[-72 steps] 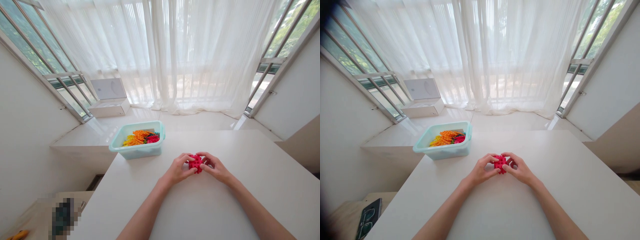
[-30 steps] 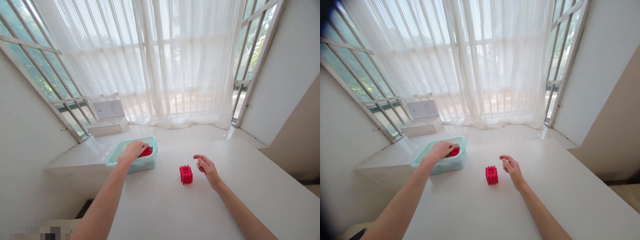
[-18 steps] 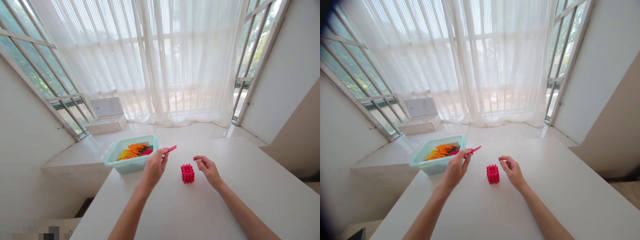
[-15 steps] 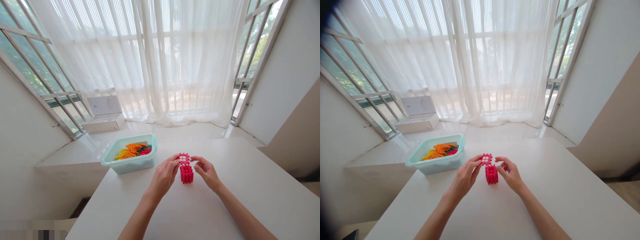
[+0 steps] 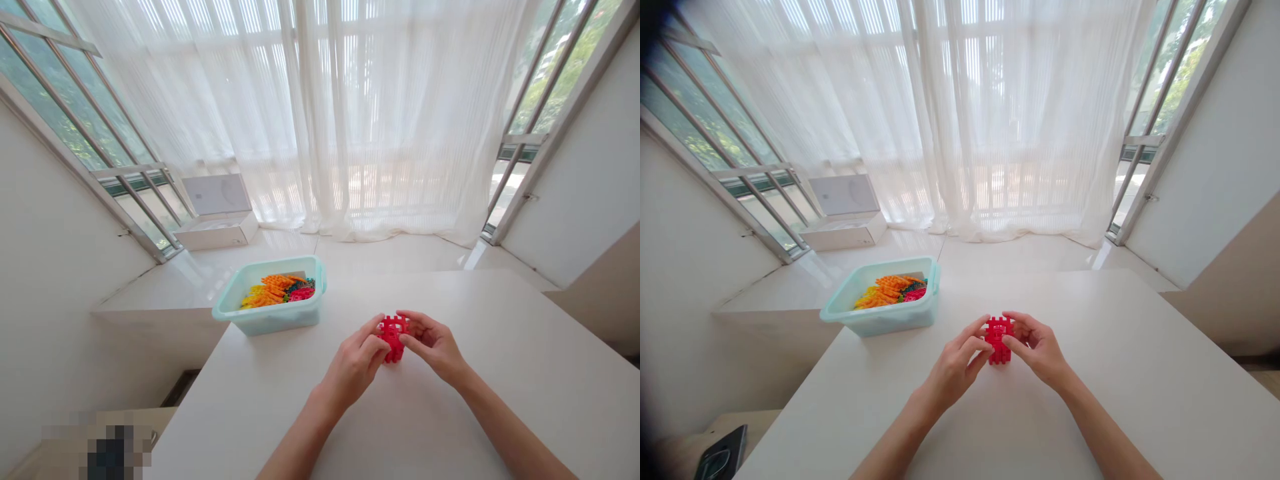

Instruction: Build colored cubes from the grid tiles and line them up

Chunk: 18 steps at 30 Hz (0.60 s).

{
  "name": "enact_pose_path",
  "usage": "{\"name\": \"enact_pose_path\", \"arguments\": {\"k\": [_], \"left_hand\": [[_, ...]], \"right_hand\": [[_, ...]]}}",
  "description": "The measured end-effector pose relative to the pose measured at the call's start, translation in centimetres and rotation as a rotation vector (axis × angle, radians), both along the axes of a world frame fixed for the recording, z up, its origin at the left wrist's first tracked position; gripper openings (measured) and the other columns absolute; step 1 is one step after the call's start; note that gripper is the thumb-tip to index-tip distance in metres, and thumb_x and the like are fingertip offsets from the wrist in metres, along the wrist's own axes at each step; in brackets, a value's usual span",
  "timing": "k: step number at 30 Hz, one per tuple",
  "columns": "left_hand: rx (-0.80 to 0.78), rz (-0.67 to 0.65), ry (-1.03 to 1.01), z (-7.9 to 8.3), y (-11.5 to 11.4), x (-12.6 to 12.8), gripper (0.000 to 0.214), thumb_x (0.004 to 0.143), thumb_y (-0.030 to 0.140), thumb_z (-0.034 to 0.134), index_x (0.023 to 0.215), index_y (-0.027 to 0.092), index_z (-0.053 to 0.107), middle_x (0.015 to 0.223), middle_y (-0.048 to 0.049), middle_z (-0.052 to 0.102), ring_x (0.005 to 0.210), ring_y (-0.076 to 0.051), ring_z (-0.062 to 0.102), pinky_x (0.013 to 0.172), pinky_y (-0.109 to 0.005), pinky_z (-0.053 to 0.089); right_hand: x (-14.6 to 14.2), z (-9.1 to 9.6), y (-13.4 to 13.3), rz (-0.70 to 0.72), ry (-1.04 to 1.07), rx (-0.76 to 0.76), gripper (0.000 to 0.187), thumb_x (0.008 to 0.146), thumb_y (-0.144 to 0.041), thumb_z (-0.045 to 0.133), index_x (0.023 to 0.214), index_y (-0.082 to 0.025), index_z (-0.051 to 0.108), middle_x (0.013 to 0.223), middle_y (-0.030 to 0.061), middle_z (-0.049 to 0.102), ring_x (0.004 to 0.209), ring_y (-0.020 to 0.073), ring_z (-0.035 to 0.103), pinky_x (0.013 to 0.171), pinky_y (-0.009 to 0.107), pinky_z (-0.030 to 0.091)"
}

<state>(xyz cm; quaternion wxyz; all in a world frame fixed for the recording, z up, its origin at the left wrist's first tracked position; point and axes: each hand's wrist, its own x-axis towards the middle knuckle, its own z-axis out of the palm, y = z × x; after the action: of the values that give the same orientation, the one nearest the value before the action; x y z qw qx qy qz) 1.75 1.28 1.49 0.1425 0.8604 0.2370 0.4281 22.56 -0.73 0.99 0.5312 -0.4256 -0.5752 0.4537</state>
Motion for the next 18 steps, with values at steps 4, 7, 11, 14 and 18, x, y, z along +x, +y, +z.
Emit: {"name": "enact_pose_path", "arguments": {"k": [4,7,11,14,18], "left_hand": [[-0.105,0.043,-0.049,0.7,0.0,-0.3,0.016,0.089,0.021,0.062,0.105,0.023,0.058,0.128,-0.0105,0.061,0.115,-0.022,0.063,0.095,-0.038,0.055],[-0.176,0.092,-0.058,1.1,0.1,-0.5,0.027,0.086,0.024,0.066,0.111,0.024,0.058,0.123,-0.0096,0.064,0.116,-0.023,0.061,0.097,-0.041,0.053],[-0.257,0.075,-0.038,1.0,0.2,-0.5,0.026,0.085,0.022,0.066,0.110,0.024,0.060,0.120,-0.0077,0.065,0.114,-0.022,0.061,0.098,-0.041,0.051],[-0.308,0.062,-0.020,0.8,0.3,-0.3,0.021,0.084,0.023,0.066,0.105,0.024,0.063,0.120,-0.0071,0.065,0.114,-0.023,0.060,0.099,-0.041,0.050],[-0.366,0.045,-0.024,0.6,0.4,-0.2,0.018,0.083,0.023,0.068,0.101,0.024,0.065,0.119,-0.0065,0.064,0.113,-0.022,0.061,0.099,-0.039,0.050]], "right_hand": [[0.5,0.1,0.0,-0.032,-0.067,0.039,0.044,0.083,-0.036,0.072,0.125,-0.028,0.060,0.088,0.0037,0.066,0.068,0.0158,0.056,0.064,0.032,0.053],[0.9,0.2,0.1,-0.052,-0.182,0.066,0.042,0.082,-0.036,0.073,0.122,-0.028,0.063,0.092,0.0042,0.065,0.063,0.0136,0.049,0.057,0.029,0.048],[1.2,0.4,0.4,-0.039,-0.283,0.065,0.034,0.083,-0.038,0.071,0.115,-0.027,0.068,0.090,0.0041,0.066,0.062,0.0135,0.045,0.053,0.028,0.043],[1.5,0.7,0.5,-0.018,-0.340,0.057,0.031,0.083,-0.039,0.071,0.111,-0.027,0.069,0.090,0.0043,0.066,0.063,0.0138,0.044,0.053,0.027,0.042],[2.1,1.2,0.4,-0.024,-0.387,0.040,0.028,0.082,-0.043,0.071,0.104,-0.025,0.072,0.083,0.0037,0.067,0.059,0.0133,0.041,0.052,0.027,0.040]]}}
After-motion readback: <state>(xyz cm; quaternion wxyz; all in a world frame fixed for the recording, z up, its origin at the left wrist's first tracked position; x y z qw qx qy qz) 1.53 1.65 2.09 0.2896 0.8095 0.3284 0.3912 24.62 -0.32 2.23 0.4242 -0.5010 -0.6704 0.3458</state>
